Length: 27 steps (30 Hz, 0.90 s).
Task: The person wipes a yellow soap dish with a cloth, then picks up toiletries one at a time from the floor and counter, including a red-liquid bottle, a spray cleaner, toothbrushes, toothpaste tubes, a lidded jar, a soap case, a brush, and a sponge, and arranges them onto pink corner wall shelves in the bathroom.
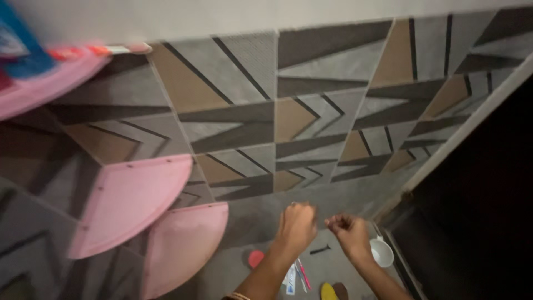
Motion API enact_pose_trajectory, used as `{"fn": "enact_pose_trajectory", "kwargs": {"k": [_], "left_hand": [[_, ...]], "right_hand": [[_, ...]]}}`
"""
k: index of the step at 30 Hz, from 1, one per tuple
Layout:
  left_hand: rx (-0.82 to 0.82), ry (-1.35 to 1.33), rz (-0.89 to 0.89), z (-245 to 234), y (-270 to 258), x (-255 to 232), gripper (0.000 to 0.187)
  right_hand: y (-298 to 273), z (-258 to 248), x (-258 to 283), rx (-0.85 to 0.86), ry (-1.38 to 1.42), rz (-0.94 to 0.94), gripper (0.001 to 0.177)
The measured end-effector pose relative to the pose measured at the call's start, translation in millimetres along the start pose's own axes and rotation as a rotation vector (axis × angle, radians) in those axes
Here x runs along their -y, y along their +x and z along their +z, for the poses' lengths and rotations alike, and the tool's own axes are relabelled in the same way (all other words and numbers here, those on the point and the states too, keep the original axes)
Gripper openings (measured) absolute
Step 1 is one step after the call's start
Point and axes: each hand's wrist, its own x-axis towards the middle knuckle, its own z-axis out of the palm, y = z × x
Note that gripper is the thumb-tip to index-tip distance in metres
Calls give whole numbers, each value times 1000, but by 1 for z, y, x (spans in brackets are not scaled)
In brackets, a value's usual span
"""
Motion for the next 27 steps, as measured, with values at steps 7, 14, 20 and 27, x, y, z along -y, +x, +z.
{"fn": "enact_pose_trajectory", "kwargs": {"k": [7, 14, 20, 27], "left_hand": [[196, -208, -377, 191, -38, 46, 9], [185, -300, -901, 405, -95, 158, 9], [109, -203, -891, 546, -164, 247, 11], [137, -205, -979, 671, -200, 314, 16]], "right_hand": [[12, -13, -194, 33, -107, 135, 11], [40, 8, -381, 30, -133, 372, 10], [47, 37, -499, 49, -230, 359, 10], [59, 82, -593, 100, -266, 324, 14]]}}
